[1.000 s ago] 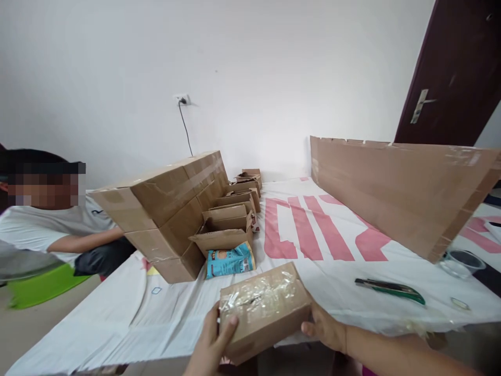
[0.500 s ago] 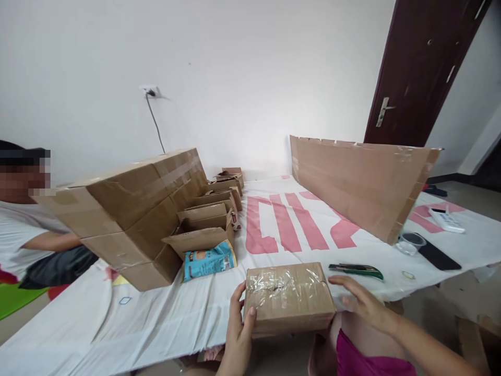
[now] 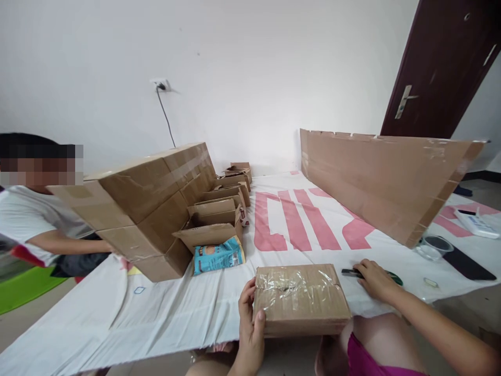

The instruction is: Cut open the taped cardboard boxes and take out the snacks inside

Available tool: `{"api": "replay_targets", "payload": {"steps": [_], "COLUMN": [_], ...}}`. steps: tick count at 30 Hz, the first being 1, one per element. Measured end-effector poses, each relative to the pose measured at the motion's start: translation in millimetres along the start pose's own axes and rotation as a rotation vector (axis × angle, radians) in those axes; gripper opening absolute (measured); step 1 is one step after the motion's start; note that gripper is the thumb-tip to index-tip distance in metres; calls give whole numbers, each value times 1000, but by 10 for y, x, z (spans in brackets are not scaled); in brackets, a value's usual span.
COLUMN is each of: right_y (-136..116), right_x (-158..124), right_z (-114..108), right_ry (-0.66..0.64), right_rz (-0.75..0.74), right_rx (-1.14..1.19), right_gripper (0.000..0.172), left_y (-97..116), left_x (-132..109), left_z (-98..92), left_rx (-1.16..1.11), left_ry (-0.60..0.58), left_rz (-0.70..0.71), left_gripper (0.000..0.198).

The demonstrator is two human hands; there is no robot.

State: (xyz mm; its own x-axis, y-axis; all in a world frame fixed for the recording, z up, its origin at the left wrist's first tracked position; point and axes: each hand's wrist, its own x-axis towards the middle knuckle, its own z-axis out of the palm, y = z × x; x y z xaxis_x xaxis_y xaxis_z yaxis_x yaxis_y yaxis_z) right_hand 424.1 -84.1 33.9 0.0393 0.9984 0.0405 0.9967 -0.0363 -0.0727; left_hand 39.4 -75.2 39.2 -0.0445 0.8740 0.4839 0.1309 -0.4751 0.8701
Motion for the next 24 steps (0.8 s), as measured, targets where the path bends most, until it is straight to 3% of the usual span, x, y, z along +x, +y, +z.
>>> {"api": "replay_targets", "payload": {"steps": [5,9,12,16,19,24], "right_y": [50,-140,-519,-1188,-1662,-2214], "right_x": [103,206,249,232,214,230], "right_z": [-76,-463,-902,-1315,-1428,-1479], "right_ry": [-2,161,287,218,177,119], "right_rz": [-32,-105,-272,-587,-746,-846], "right_rx": [53,134,245,253,135,-195], "right_gripper": [23,30,35,39,37,37], "left_y": [1,-1,-14,-30,-38,-43], "left_x": [18,23,16,3,2,8], "left_z": [27,36,21,8,31,92], "left_rx": [-9,-42,-45,-22,-35,-119], "left_ry": [8,15,-1,-9,22,71], "left_rz": [-4,-27,-39,-37,-31,-32], "left_gripper": [43,43,44,43,44,44]}}
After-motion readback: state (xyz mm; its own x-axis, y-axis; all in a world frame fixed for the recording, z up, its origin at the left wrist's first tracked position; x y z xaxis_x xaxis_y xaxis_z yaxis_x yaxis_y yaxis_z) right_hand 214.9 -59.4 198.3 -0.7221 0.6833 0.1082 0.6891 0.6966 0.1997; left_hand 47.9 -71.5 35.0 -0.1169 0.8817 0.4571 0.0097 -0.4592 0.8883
